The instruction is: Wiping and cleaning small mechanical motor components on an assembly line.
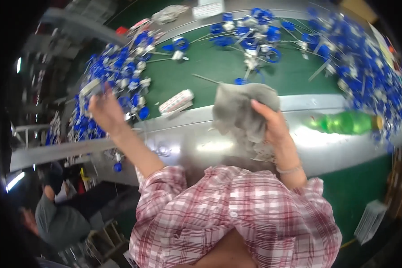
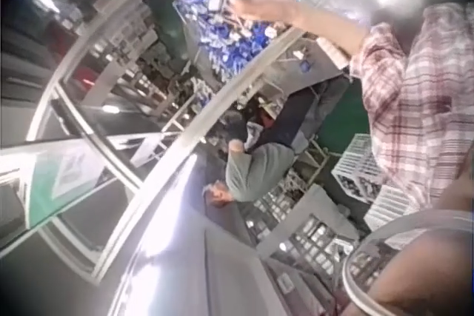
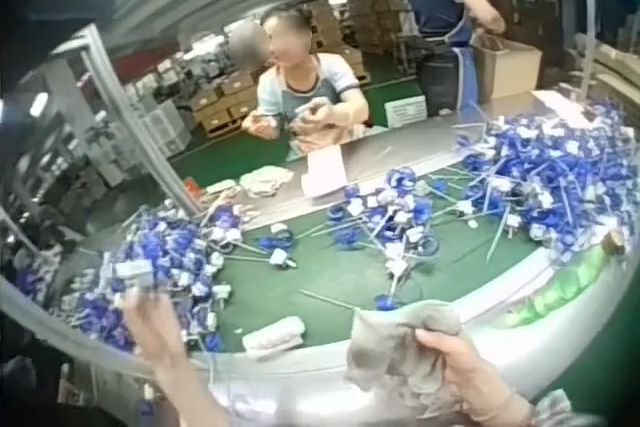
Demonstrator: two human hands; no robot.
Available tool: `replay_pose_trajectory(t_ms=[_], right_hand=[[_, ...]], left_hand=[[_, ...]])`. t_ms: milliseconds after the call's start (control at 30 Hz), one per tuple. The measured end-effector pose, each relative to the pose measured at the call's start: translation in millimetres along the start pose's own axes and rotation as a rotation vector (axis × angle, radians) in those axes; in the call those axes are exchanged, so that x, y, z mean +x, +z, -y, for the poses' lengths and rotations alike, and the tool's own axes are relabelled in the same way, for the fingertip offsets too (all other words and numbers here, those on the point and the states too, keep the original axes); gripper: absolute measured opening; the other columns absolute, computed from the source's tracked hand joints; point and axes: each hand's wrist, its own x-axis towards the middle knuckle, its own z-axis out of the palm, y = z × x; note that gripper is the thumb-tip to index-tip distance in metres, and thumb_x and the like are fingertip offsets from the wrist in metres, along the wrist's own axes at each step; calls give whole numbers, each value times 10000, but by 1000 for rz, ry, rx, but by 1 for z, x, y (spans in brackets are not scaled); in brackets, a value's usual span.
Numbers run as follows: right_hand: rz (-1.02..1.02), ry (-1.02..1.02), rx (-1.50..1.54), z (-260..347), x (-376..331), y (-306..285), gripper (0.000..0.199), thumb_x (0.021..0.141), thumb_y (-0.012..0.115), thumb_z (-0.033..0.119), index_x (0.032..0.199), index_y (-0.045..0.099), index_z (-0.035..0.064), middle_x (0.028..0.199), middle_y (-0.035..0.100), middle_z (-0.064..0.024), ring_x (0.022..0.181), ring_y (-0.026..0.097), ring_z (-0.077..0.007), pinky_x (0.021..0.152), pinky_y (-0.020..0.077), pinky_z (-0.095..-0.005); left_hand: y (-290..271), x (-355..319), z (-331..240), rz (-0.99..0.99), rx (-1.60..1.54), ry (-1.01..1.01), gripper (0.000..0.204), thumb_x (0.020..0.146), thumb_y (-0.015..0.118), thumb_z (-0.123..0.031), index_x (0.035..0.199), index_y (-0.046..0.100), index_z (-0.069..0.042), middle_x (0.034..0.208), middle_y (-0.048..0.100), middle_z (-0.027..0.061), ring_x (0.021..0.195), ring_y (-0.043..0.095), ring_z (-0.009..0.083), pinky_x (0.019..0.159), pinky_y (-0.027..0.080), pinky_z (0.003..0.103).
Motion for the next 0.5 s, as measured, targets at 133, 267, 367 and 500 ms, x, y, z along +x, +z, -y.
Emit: replay_pose_trajectory(t_ms=[133, 267, 367, 500], right_hand=[[-60, -107, -56, -1, -1, 11, 310, 838, 482, 95, 1136, 466, 11, 1090, 537, -96, 997, 532, -206, 861, 435, -333], [-79, -50, -10, 10, -9, 2, 321, 841, 496, 121, 1141, 463, 12, 1094, 536, -101, 985, 539, -210, 848, 446, -338], [-60, 43, 14, 14, -8, 9, 344, 833, 526, 144, 1143, 459, 10, 1069, 552, -86, 933, 564, -208, 816, 468, -337], [117, -121, -209, 16, -7, 8, 399, 819, 565, 197, 1161, 448, 27, 1072, 540, -58, 983, 511, -152, 835, 427, -284]], left_hand=[[50, -34, -4, -57, -273, -184, 339, 770, 490, -147, 1078, 488, -7, 1181, 466, 98, 1088, 423, 215, 943, 315, 396], [77, -60, 6, 109, -519, -393, 436, 761, 519, -176, 1152, 447, 2, 1234, 414, 126, 1102, 413, 232, 943, 312, 414], [87, -95, 29, 258, 62, -143, 484, 748, 547, -186, 1169, 438, 26, 1210, 413, 162, 1082, 420, 244, 931, 316, 416], [119, -141, 51, 907, 946, 112, 537, 706, 622, -138, 1177, 421, 22, 1208, 370, 171, 1083, 384, 306, 918, 305, 383]])
